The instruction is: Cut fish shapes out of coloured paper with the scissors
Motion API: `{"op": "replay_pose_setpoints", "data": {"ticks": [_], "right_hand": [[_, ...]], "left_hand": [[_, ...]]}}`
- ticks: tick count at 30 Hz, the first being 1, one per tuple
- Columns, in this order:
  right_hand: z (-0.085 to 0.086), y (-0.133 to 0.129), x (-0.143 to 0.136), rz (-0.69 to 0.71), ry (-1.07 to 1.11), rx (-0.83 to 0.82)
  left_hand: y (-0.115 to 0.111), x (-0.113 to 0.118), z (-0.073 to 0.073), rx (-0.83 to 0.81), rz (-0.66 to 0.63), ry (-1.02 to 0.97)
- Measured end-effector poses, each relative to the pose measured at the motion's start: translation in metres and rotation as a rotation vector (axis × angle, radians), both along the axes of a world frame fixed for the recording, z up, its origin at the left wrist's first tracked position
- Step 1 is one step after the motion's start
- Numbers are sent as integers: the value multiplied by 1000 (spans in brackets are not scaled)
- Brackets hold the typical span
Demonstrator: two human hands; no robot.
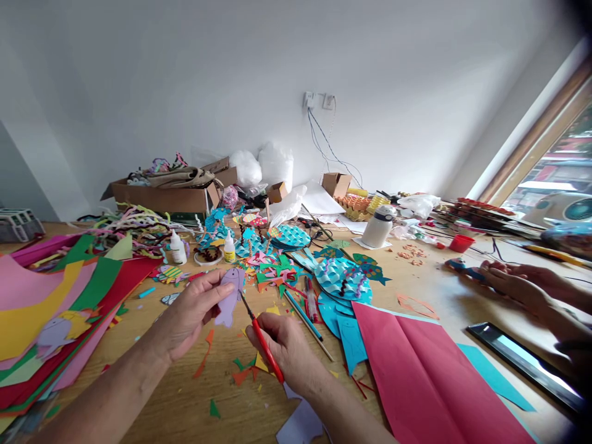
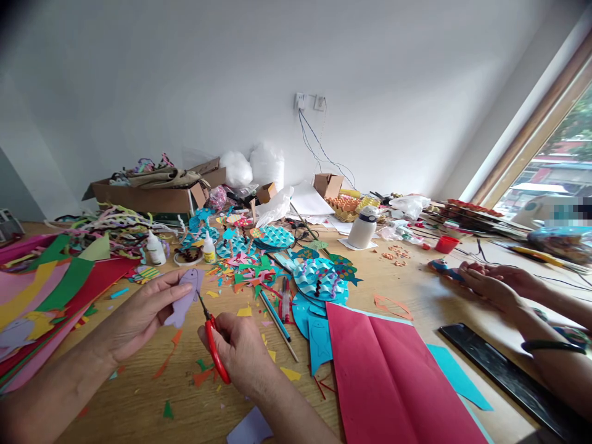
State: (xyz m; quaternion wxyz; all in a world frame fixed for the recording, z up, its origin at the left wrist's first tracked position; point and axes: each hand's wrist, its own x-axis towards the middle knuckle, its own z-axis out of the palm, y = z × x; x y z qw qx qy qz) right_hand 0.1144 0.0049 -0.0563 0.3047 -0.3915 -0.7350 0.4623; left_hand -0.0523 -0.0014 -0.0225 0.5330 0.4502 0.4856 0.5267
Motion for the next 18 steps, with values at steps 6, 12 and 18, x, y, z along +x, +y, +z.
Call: {"op": "replay_pose_setpoints", "data": {"ticks": [6,12,18], "right_hand": [[-9,2,-4,-7,103,-69],[-11,0,-7,-5,159,-144],[-6,-2,-6,32,216,-273]], "left_hand": [[-3,8,0,35,-15,-97],[-5,15,-1,49,8,-105],[-4,16,-5,42,8,-95]]}}
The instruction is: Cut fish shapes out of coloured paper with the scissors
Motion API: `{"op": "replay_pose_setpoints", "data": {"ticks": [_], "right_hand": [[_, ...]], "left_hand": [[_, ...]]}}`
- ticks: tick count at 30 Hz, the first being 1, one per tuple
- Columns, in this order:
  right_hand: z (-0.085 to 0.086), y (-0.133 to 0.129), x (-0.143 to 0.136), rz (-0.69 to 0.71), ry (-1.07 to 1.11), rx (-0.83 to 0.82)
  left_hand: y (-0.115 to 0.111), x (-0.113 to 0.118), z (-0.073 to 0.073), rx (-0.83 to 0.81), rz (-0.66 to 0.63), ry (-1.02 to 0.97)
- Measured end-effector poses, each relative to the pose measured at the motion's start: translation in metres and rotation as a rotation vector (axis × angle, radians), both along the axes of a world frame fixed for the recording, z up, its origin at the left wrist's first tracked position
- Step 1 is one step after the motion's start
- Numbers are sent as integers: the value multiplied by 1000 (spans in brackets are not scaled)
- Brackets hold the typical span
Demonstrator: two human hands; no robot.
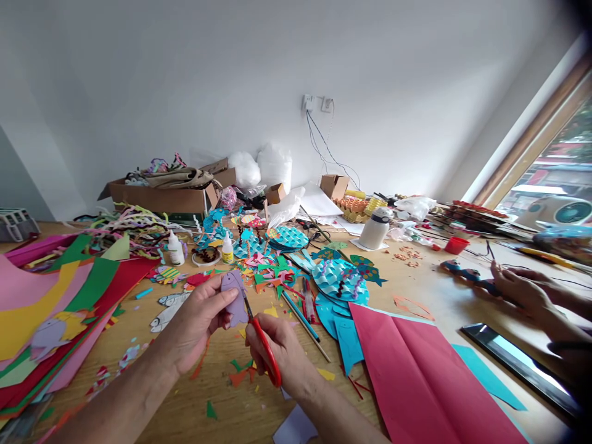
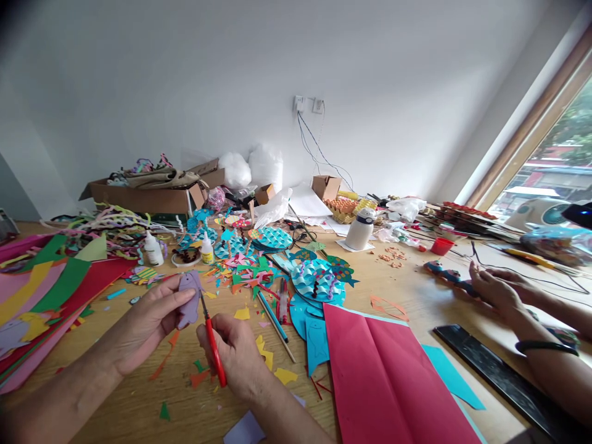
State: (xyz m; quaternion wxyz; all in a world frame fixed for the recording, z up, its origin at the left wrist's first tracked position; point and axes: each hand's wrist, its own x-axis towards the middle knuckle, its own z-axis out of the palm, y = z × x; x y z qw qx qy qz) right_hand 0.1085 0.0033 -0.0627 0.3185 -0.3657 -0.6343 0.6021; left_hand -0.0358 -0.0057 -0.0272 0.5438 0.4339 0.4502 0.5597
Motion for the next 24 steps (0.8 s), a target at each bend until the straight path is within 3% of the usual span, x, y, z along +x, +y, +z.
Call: {"op": "replay_pose_setpoints", "data": {"ticks": [24], "right_hand": [[4,-2,-1,25,57,-104]], "left_hand": [[-2,1,-1,-64,-11,-53]]}}
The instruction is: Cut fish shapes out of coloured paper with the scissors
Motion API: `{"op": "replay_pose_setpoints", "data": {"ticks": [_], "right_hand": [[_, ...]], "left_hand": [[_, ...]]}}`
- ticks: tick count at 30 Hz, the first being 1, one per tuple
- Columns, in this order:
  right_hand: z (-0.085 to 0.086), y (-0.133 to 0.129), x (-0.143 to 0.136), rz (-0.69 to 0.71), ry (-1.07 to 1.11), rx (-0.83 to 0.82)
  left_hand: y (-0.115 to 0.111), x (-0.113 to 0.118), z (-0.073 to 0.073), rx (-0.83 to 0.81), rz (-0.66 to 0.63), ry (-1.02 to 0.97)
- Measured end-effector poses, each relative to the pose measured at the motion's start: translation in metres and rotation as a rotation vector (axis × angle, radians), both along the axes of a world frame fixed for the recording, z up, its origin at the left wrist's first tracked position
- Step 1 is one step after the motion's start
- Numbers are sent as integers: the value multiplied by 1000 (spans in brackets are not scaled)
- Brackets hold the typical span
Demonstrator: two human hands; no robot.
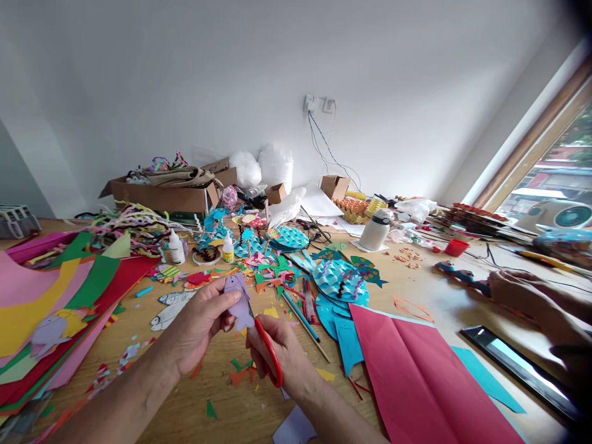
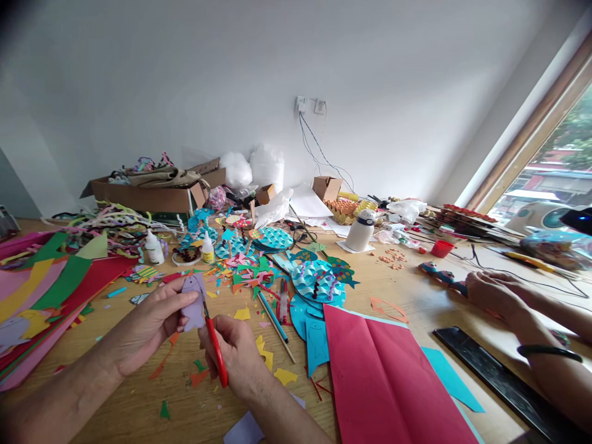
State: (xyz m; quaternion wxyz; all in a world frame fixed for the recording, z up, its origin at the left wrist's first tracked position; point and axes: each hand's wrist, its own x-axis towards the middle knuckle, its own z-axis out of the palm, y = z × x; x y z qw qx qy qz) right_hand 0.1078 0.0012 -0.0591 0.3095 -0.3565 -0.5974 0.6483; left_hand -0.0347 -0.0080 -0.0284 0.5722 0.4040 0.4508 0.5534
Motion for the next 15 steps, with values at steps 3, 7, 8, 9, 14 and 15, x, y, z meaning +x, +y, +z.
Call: {"op": "replay_pose_setpoints", "data": {"ticks": [3,7,8,9,14,15], "right_hand": [[0,-1,-1,-12,5,3],[-1,-1,-1,-20,0,9],[-1,-1,-1,-22,4,10],[-1,-1,-2,-23,7,9],[-3,-1,-2,-37,-8,23],[-3,-1,-2,-39,-14,34]], "left_hand": [[0,1,1,-1,5,-8],[0,1,1,2,11,-13],[0,1,0,6,9,-13],[0,1,0,9,6,-12],[0,0,-2,6,1,-2],[0,0,-2,6,-1,0]]}}
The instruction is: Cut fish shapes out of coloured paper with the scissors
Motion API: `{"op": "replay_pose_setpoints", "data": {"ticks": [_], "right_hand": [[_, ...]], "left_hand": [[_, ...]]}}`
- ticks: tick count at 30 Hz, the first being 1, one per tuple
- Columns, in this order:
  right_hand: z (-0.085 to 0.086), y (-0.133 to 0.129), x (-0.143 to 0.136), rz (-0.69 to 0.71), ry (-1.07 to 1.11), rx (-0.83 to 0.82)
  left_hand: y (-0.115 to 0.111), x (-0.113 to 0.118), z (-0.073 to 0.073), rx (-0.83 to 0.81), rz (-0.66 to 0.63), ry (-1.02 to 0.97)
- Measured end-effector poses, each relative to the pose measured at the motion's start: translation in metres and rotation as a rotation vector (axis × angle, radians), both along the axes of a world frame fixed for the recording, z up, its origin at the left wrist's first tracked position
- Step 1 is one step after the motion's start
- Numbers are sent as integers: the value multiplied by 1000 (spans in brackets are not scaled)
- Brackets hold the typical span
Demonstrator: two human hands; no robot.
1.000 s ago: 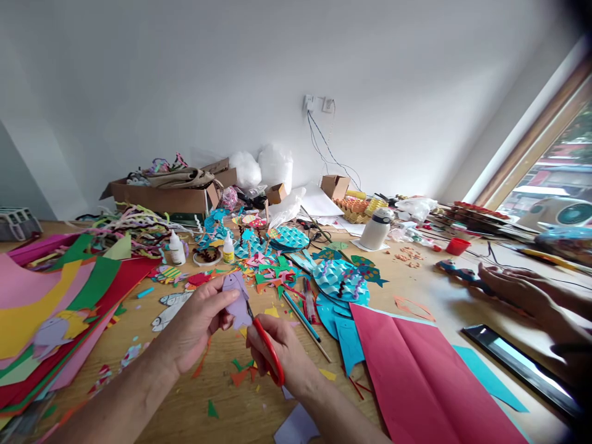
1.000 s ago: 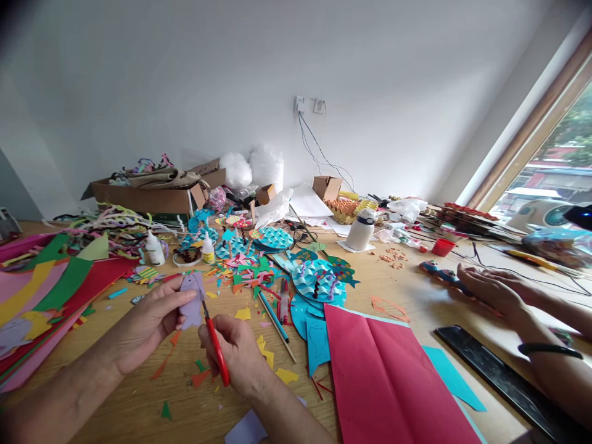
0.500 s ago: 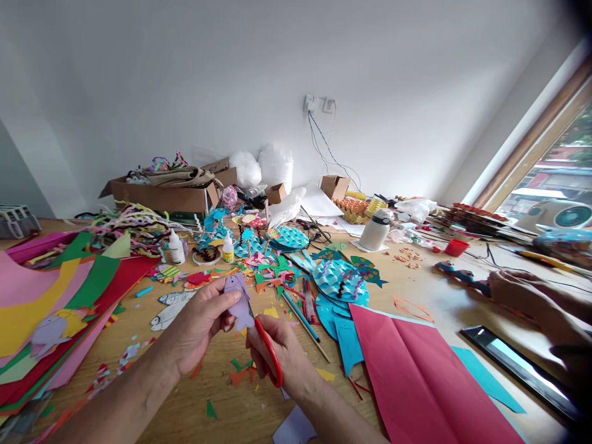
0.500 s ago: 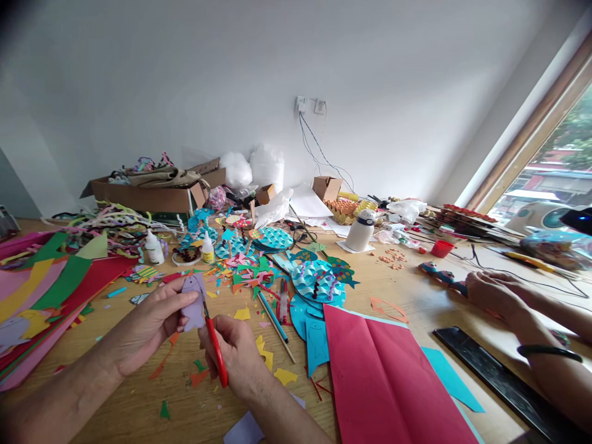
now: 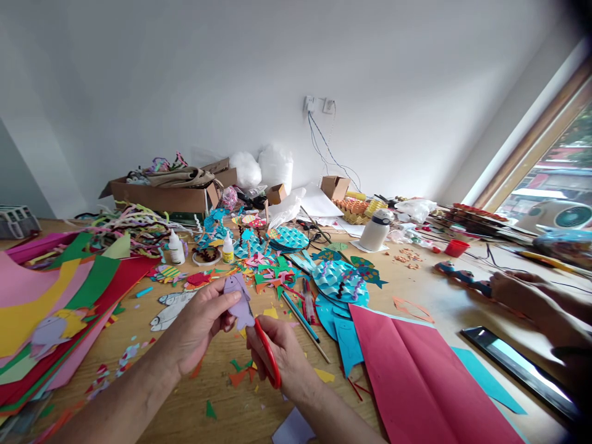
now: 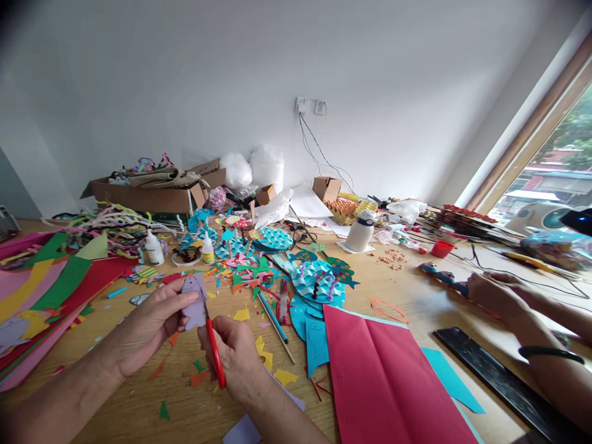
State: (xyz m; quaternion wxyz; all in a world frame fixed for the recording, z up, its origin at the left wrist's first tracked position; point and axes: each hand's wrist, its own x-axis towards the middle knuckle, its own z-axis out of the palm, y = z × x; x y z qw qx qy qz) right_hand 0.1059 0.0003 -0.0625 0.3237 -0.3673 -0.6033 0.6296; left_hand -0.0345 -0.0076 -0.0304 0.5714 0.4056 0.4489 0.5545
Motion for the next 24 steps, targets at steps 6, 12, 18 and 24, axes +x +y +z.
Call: {"op": "replay_pose_setpoints", "data": {"ticks": [6,12,18,24], "right_hand": [[-4,1,0,-6,-39,56],[-6,3,1,-23,-70,126],[-5,2,1,-13,-76,107],[-3,2,2,2,-41,83]], "left_hand": [[0,0,0,-5,13,11],[1,1,1,0,63,35],[-1,2,1,5,104,56],[-3,4,3,-8,64,70]]}}
